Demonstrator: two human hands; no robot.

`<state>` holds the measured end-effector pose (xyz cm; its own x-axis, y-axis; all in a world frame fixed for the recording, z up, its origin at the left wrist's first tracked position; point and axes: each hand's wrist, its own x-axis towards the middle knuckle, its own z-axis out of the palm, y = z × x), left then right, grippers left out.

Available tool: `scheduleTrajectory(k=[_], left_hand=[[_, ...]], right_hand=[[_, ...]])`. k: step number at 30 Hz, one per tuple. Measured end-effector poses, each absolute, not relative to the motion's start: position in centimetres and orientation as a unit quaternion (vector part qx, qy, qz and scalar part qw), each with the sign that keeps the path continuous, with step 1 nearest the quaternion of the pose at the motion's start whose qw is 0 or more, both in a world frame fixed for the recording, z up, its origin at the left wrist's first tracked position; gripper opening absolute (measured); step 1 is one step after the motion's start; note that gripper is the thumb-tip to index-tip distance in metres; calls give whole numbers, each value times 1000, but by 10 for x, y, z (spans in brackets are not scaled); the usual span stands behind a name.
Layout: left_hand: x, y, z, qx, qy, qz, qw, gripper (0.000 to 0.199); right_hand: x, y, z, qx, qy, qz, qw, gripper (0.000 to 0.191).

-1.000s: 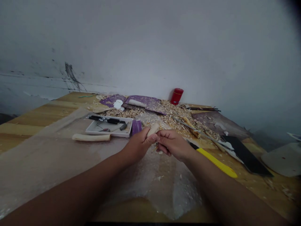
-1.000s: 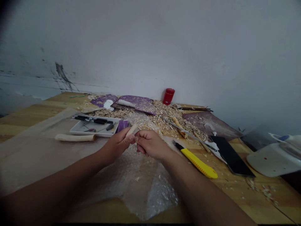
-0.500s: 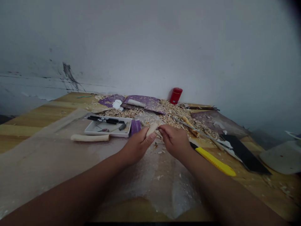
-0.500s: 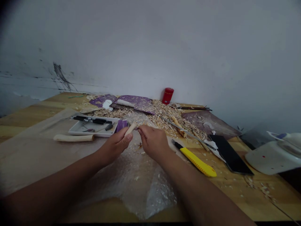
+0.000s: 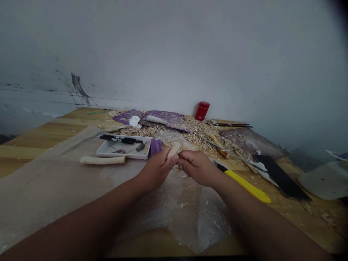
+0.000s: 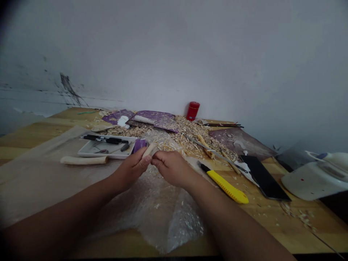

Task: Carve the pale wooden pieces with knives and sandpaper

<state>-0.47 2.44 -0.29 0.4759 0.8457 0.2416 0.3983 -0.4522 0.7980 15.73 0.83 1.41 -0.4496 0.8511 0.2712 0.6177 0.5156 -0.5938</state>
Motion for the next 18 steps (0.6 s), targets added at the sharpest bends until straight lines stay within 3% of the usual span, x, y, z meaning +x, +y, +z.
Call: scheduleTrajectory(k=[4,7,10,18], left_hand=[[-5,22,0,786,374,342,355,28],[-6,23,0,785,378,340,355,29],[-6,24,0,779,388,334,361,29],[-4,23,2,779,383,324,375,32]], right_hand=[[157,7,9,-398,-718,464,333,22],[155,8,4,-379,-665,538,354,21],[151,8,4,-426,-668,491,363,23],[152,6,10,-507,-740,187,400,21]])
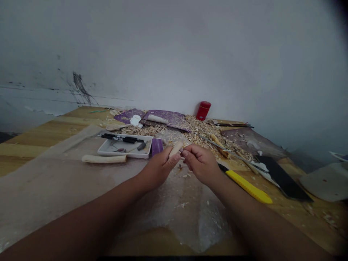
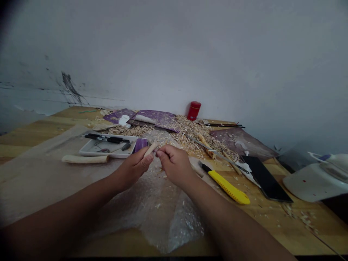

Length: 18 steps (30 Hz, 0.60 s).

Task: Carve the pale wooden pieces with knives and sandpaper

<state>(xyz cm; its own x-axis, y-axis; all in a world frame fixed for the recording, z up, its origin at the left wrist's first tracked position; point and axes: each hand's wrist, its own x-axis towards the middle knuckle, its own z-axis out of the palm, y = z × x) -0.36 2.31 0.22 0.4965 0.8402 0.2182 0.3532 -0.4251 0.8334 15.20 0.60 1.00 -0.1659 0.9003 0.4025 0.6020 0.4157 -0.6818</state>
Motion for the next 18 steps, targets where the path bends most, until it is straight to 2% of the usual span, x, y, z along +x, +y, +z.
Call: scheduleTrajectory(k=[3,6,11,18], left_hand=[[-3,23,1,781,386,320,372,31],[-4,24,0,780,395,318,367,28],[-5,24,-1,777,393,323,371,29],[-4,27,-5,777,388,320,380,28]], right_hand=[[155,9,7,-516,-771,58,369,20],[157,13,5,-527,-793,-5,307,23],[156,14,6,-540,-810,-11,228,23],[150,7,6,-503,-838,-1,211,24]])
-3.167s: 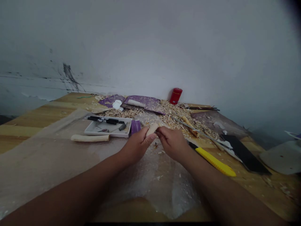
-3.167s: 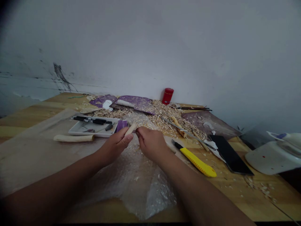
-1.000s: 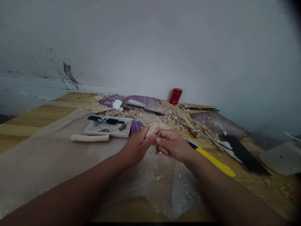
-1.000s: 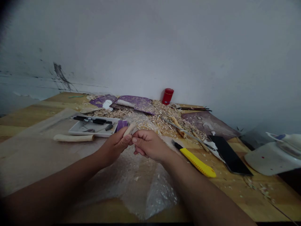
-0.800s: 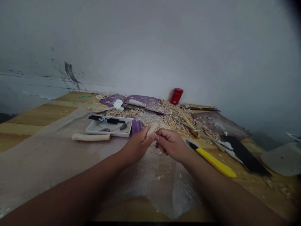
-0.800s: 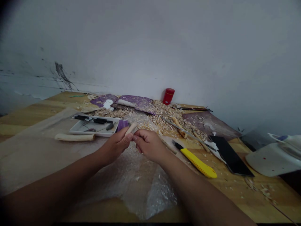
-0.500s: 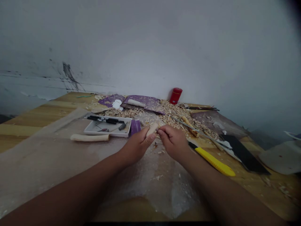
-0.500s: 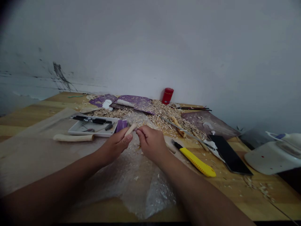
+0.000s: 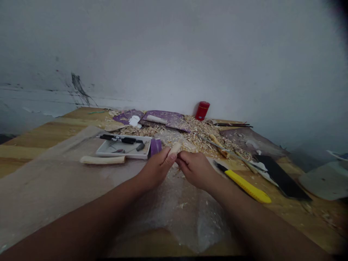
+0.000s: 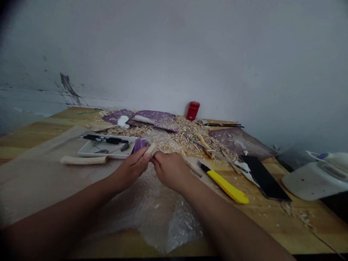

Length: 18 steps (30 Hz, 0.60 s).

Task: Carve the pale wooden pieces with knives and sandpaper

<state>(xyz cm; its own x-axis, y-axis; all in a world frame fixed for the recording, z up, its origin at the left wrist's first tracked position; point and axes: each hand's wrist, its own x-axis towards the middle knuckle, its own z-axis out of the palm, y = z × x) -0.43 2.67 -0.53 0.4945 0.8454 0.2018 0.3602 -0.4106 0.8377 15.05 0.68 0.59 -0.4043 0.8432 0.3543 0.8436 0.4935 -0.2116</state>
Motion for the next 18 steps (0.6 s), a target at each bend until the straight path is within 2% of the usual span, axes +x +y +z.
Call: scheduleTrajectory(k=[5,10,18], left_hand=[[-5,28,-5,778,392,325,367,28],[-5,27,-3,787,388,329,348,27],[-4,27,-2,789,398,314,346,32]], right_hand=[[150,4,9,-480,-845,19,236,22],[151,0,10,-467,-831,36,300,18],[157,6,6,-487,-791,-20,370,21]])
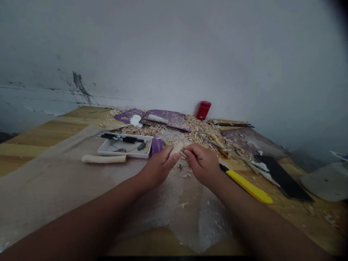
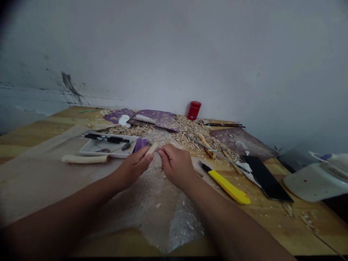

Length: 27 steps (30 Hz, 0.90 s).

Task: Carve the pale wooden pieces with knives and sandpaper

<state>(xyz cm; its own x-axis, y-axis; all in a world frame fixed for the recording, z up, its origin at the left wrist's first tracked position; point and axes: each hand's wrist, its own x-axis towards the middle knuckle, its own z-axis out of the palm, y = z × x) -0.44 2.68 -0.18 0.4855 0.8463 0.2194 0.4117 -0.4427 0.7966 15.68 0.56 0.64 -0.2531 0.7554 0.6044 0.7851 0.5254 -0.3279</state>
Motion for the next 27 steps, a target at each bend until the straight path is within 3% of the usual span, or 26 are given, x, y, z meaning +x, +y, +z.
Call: scheduleTrajectory(k=[5,14,20,27], left_hand=[[-4,27,-3,785,406,309,351,30],[-3,27,-5,776,402,318,367,29],[-4,28,-6,786,386,322,360,28],[-5,27,0,776,391,334,366,29]], right_hand=[[159,13,3,-526,-788,-70,312,26],[155,12,8,-513,-831,2,213,20],[152,6,10,-473,-843,58,252,19],[146,1,7,-495,-745,214,393,20]])
